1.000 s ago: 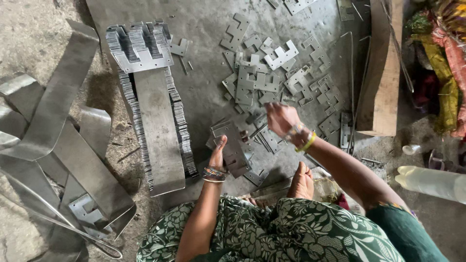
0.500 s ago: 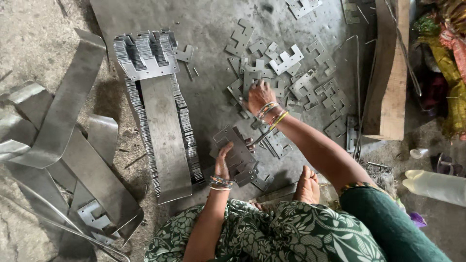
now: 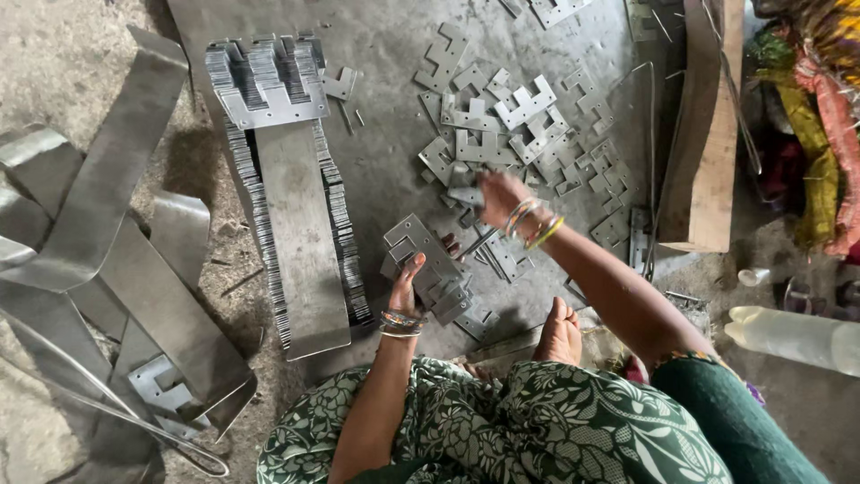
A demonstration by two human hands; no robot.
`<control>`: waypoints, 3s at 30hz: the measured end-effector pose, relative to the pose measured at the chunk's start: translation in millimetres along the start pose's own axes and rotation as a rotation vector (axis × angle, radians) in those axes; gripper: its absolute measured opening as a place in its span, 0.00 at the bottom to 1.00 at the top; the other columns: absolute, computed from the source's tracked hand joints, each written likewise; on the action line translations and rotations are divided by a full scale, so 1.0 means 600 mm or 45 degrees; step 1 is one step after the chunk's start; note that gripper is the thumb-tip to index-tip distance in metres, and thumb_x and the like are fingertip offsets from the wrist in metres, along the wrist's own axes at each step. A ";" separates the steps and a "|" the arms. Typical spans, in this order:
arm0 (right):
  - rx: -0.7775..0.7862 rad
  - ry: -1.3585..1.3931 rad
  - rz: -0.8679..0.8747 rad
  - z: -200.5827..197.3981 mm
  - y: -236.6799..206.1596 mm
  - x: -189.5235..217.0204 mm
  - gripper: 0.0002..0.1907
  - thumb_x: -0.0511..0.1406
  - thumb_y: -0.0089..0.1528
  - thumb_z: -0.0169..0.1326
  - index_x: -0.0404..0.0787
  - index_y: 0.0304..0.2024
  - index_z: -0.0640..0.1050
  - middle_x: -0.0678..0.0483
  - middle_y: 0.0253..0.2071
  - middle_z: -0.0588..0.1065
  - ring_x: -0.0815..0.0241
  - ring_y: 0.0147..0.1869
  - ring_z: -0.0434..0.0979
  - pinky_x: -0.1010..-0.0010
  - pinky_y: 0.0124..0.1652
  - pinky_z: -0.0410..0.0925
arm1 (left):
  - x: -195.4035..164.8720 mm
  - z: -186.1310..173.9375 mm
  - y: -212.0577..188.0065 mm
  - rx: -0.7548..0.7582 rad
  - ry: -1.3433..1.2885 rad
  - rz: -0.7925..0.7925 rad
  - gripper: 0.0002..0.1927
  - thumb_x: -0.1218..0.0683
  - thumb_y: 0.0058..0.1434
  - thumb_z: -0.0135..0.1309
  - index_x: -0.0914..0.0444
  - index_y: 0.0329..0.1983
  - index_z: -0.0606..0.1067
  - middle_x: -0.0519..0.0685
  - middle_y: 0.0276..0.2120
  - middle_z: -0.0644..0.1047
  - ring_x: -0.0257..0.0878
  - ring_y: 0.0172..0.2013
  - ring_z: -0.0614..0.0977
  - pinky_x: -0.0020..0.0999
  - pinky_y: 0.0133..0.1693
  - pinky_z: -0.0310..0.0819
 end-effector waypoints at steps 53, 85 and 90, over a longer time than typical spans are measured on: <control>0.188 0.744 0.067 -0.030 -0.023 -0.062 0.28 0.44 0.56 0.61 0.40 0.57 0.76 0.45 0.42 0.82 0.44 0.43 0.84 0.57 0.40 0.78 | -0.018 0.088 -0.009 0.476 -0.052 0.012 0.38 0.41 0.60 0.62 0.67 0.67 0.69 0.58 0.59 0.76 0.50 0.59 0.79 0.48 0.60 0.75; -1.108 0.531 -0.718 -0.201 -0.249 0.119 0.11 0.27 0.64 0.58 0.39 0.50 0.78 0.47 0.46 0.76 0.46 0.48 0.80 0.60 0.46 0.74 | -0.145 0.096 -0.080 -0.069 0.525 0.402 0.25 0.44 0.60 0.59 0.65 0.54 0.79 0.50 0.51 0.82 0.37 0.54 0.81 0.37 0.60 0.71; -0.923 0.527 -0.738 -0.162 -0.201 0.176 0.24 0.28 0.56 0.63 0.38 0.55 0.75 0.45 0.46 0.75 0.43 0.47 0.78 0.58 0.45 0.74 | -0.372 0.170 -0.204 -0.097 0.861 0.800 0.23 0.49 0.53 0.68 0.63 0.49 0.78 0.50 0.44 0.84 0.42 0.47 0.84 0.38 0.52 0.81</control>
Point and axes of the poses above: each hand's wrist, its own y-axis towards the middle knuckle, its own z-axis out of the palm, x = y × z, the point moved 10 cm from there along y, towards the middle knuckle
